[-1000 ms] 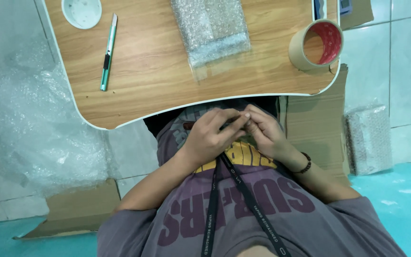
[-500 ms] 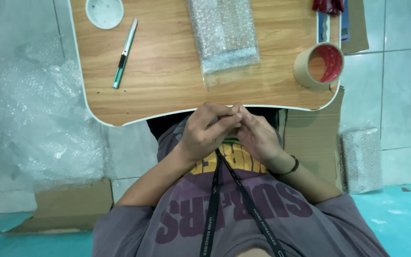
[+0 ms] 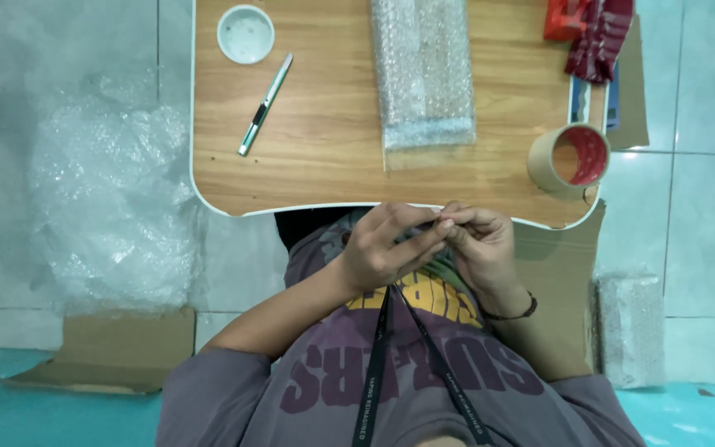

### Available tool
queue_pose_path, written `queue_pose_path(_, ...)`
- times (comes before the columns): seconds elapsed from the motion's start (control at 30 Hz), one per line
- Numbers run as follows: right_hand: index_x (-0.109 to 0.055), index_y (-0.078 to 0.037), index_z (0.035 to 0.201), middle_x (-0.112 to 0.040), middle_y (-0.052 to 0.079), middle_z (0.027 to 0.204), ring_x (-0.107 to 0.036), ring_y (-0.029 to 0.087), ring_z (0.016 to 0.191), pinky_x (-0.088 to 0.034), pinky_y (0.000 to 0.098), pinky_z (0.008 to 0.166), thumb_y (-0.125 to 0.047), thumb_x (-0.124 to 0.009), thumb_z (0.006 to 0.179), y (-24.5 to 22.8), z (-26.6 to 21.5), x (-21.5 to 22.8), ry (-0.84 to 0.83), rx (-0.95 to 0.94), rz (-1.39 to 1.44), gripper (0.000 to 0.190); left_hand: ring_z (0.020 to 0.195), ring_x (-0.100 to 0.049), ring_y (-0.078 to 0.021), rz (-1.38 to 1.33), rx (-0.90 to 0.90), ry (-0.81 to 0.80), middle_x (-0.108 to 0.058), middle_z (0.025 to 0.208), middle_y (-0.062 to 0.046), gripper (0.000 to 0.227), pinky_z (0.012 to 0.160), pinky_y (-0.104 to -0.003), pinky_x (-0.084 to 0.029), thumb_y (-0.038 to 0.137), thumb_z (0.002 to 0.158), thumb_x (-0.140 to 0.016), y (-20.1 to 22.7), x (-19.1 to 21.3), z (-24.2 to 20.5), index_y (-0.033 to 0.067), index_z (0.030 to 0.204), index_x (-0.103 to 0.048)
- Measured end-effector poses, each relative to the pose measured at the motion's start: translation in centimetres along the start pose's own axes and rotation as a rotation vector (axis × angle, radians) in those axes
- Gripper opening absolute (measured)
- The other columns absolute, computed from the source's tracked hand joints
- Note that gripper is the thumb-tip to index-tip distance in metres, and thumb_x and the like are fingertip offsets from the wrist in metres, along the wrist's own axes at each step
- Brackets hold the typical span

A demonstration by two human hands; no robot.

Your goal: Wrapping a long item in bubble wrap and securing it with adhesive tape on a small table.

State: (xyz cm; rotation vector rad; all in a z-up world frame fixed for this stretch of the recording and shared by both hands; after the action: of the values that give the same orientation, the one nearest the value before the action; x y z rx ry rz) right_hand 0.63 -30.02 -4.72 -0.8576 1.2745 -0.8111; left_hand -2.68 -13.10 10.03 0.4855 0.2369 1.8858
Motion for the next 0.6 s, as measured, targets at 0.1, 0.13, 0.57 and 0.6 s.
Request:
queue_pose_path(0.1, -0.066, 0.015, 0.093, -0.063, 0.024, 0.085, -0.066, 0.026, 0.08, -0.056, 0.0333, 0.072, 0.006, -0.074, 0.087, 0.0, 0.5, -0.1, 0.028, 0.033, 0.032, 0.014, 0.077, -0.069, -0.0237, -0.115, 0.09, -0.011, -0.069, 0.096, -0.01, 0.009, 0.067, -0.035, -0.061, 0.005, 0.09, -0.075, -0.8, -0.2, 0.0, 0.005, 0.098, -0.079)
queue_pose_path(0.13, -0.065, 0.014, 0.087, -0.06, 0.022, 0.077, -0.061, 0.022, 0.067, -0.053, 0.0313, 0.062, 0.003, -0.076, 0.086, 0.4, 0.8, -0.2, 0.0, 0.022, 0.094, 0.015, 0.073, -0.068, -0.0238, -0.167, 0.147, -0.015, -0.069, 0.091, -0.008, 0.006, 0.063, -0.035, -0.059, 0.004, 0.089, -0.076, -1.2, -0.4, 0.2, 0.0052, 0.095, -0.078)
queue_pose_path(0.57, -0.064, 0.005, 0.082, -0.053, 0.012, 0.072, -0.056, 0.019, 0.061, -0.049, 0.0325, 0.063, -0.007, -0.074, 0.092, 1.3, -0.4, -3.6, -0.054, -0.273, 0.344, 0.018, 0.065, -0.067, -0.0227, 0.036, -0.172, 0.098, -0.068, 0.075, -0.009, 0.011, 0.063, -0.033, -0.06, 0.006, 0.091, -0.074, 1.6, 0.0, 1.4, 0.003, 0.08, -0.074)
queue_pose_path(0.6, -0.063, 0.003, 0.081, -0.054, 0.009, 0.074, -0.058, 0.016, 0.063, -0.049, 0.0292, 0.063, -0.011, -0.076, 0.091, 1.4, -0.8, -3.6, -0.044, -0.28, 0.407, 0.021, 0.064, -0.067, -0.0228, -0.004, -0.175, 0.14, -0.069, 0.075, -0.01, 0.013, 0.063, -0.031, -0.061, 0.006, 0.092, -0.071, 2.0, 0.2, 1.8, 0.0014, 0.08, -0.074)
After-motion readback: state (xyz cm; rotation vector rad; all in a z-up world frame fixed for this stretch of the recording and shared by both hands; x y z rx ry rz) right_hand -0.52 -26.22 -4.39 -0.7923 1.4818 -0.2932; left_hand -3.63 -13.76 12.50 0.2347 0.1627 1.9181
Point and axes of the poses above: each hand's wrist, its own z-axis towards the middle knuckle, its own x-axis out of the back of the hand, y = z × x, the point moved 10 cm from there along z, towards the middle knuckle
